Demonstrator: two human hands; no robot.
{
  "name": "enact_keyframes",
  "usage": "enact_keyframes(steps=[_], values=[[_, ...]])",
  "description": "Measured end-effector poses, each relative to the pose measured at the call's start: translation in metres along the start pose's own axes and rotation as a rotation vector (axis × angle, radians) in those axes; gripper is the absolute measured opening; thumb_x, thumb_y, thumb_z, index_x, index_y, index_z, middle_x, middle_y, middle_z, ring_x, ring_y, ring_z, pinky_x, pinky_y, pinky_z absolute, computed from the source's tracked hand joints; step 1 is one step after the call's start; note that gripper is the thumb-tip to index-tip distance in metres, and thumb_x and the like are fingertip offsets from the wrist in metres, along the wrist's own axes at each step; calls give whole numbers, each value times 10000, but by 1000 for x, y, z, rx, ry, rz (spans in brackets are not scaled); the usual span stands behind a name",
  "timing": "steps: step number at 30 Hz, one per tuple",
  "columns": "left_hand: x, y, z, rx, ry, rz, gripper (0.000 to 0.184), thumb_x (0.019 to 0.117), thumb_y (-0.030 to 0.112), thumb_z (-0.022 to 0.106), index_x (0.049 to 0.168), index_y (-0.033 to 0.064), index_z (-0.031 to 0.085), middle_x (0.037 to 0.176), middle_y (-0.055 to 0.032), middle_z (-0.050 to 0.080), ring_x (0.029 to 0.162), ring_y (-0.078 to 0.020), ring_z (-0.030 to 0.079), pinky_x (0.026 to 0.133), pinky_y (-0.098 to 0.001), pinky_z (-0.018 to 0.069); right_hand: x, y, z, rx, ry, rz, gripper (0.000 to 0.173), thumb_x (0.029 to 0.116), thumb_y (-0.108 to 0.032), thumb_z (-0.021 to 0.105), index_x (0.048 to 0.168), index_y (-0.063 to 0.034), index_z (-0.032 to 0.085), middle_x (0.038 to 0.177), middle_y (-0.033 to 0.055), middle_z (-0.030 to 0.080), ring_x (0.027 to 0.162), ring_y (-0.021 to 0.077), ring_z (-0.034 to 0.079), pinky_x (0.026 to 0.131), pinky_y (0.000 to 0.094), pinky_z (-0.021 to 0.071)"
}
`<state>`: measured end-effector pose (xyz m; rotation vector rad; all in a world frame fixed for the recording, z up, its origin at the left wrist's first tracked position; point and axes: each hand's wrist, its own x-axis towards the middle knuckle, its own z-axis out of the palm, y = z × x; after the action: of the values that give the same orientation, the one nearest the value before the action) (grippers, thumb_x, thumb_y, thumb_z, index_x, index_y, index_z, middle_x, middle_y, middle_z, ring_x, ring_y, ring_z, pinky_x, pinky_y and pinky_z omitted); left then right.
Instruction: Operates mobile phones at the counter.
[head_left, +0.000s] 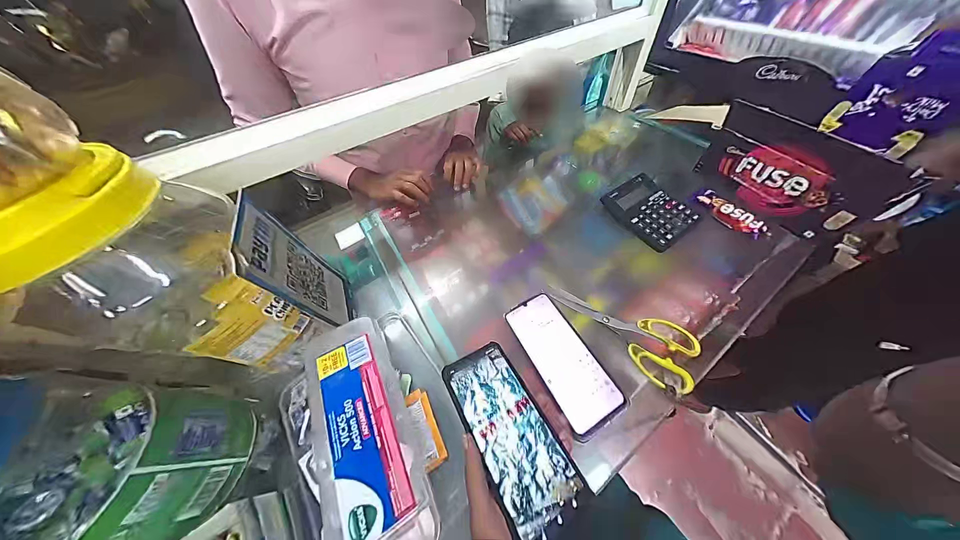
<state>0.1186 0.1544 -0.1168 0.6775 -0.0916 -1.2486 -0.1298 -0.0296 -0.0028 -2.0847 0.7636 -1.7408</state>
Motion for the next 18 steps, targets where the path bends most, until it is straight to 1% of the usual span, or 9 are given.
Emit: enact_keyframes(steps=[2, 3, 4, 5, 8, 9, 11, 13, 18], values=[[-3, -1, 3, 20, 28, 8, 617, 1068, 580, 184, 1213, 190, 639, 1073, -28, 777, 1006, -153, 749, 873, -356, 628, -8, -28, 41, -136, -252, 96, 324, 1044, -304, 535, 911, -87, 735, 948, 8, 752, 923, 119, 702, 944, 387, 549], [-3, -1, 3, 13, 23, 6, 628, 1063, 588, 190, 1209, 188, 651, 1073, -35, 780, 1009, -162, 751, 876, -363, 626, -21, -20, 64, -198, -375, 100, 349, 1033, -365, 550, 920, -116, 767, 936, -8, 758, 909, 88, 698, 908, 369, 544], [-3, 0, 2, 16, 14, 8, 631, 1062, 589, 191, 1209, 186, 653, 1076, -37, 779, 1015, -165, 749, 882, -366, 624, -37, -7, 85, -219, -458, 109, 342, 1015, -392, 570, 929, -135, 779, 885, -25, 758, 837, 52, 697, 803, 308, 562], [-2, 1, 3, 22, 7, 19, 633, 1067, 579, 185, 1208, 181, 656, 1079, -38, 779, 1016, -164, 749, 884, -362, 622, -52, 4, 99, -192, -496, 123, 313, 996, -372, 592, 947, -129, 783, 859, -24, 762, 794, 31, 704, 744, 257, 579], [2, 0, 5, 15, -1, 30, 646, 1077, 548, 139, 1203, 159, 639, 1078, -54, 777, 1022, -178, 747, 888, -360, 621, -74, 8, 106, -101, -489, 157, 290, 996, -378, 609, 988, -133, 763, 857, -39, 759, 792, -3, 679, 721, 184, 539], [2, 0, 4, -14, -26, 10, 661, 1064, 581, 175, 1231, 146, 644, 1109, -83, 768, 1051, -211, 739, 914, -385, 608, -76, 8, 101, -162, -512, 159, 326, 997, -422, 597, 1029, -142, 761, 896, -36, 765, 828, 34, 692, 742, 232, 550], [0, -1, 4, 9, -9, -2, 663, 1056, 602, 178, 1261, 148, 616, 1125, -85, 766, 1062, -218, 738, 918, -390, 610, -78, 16, 92, -363, -605, 145, 442, 985, -486, 556, 1140, -118, 747, 1003, 33, 765, 924, 218, 717, 791, 433, 572], [1, -2, 4, 5, -11, -34, 718, 1041, 638, 166, 1333, 114, 562, 1189, -124, 742, 1110, -265, 720, 946, -417, 597, -79, 28, 83, -518, -680, 146, 462, 982, -447, 527, 1199, -92, 727, 1120, 106, 749, 1051, 361, 704, 857, 569, 556], [5, -5, 3, -47, -1, -42, 712, 1027, 655, 260, 1400, 105, 514, 1283, -175, 692, 1176, -317, 685, 981, -448, 577, -86, 52, 64, -558, -773, 198, 366, 845, -226, 689, 1175, -75, 738, 1252, 181, 690, 1132, 468, 642, 827, 626, 545]])
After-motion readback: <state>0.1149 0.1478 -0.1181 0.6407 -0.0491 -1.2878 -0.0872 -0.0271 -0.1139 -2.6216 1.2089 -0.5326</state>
